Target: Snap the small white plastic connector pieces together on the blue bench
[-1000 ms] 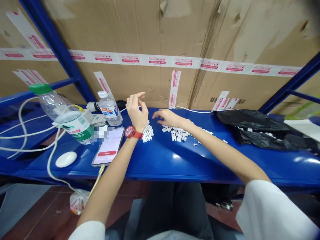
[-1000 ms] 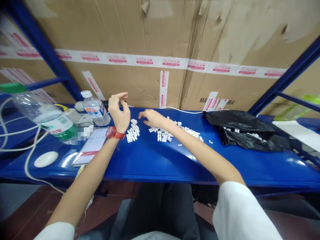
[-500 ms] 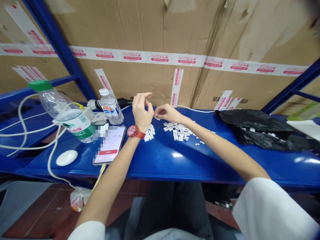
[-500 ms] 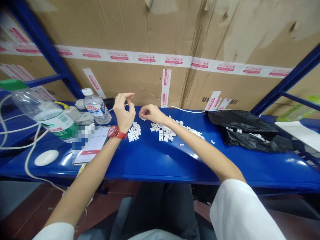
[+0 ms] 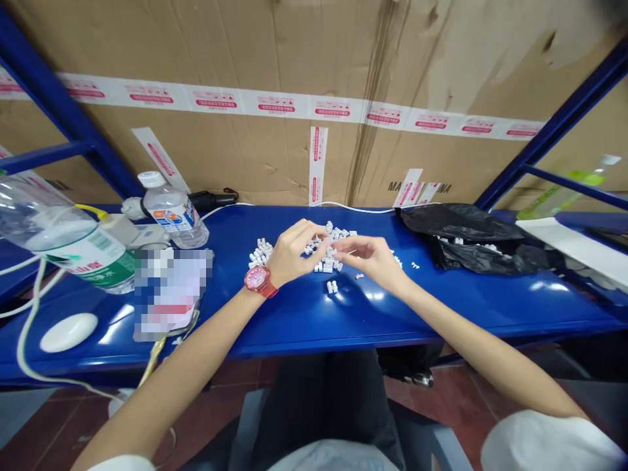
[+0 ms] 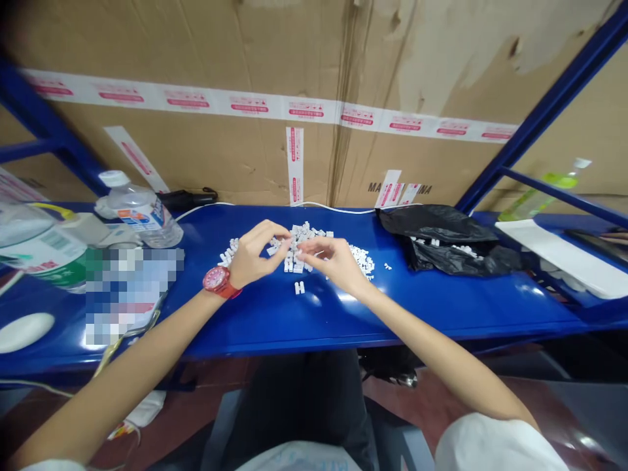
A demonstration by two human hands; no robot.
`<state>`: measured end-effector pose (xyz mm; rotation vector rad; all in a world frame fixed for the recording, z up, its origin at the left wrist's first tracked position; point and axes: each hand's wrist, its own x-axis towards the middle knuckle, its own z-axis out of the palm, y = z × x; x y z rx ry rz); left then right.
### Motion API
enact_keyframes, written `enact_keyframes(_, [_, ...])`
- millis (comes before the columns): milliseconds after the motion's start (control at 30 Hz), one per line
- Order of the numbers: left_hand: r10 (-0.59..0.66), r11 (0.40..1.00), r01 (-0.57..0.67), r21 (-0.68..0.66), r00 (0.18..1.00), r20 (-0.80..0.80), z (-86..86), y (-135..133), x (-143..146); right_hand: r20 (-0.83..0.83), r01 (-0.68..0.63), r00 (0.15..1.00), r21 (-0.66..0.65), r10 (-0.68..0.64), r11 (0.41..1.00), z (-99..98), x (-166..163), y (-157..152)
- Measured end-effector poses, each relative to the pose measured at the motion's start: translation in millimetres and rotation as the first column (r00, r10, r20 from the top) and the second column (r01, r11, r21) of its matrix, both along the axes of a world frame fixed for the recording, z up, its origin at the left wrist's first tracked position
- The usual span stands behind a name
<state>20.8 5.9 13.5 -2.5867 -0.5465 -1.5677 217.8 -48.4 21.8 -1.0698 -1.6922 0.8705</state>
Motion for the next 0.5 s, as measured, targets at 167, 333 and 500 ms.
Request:
enact_keyframes(167, [-0.031,0.999,0.033,0.031,0.998,-0.058,-7.0,-4,8,-0.232,-0.008,0.973,-0.090,-0.013,0.996,11.8,6,12])
enact_keyframes(333, [0.017,0.999,-0.012,0.050,0.995,-0.099,-9.5,-3,11,-0.264,-0.018,0.965,-0.099,-0.009,0.995,8.7,1,10])
enact_keyframes(500, [0.061,0.998,-0.062,-0.001,0.996,-0.062,-7.1,0,6,-0.234,0.116,0.961,-0.134,-0.145,0.984,8.6,24,12])
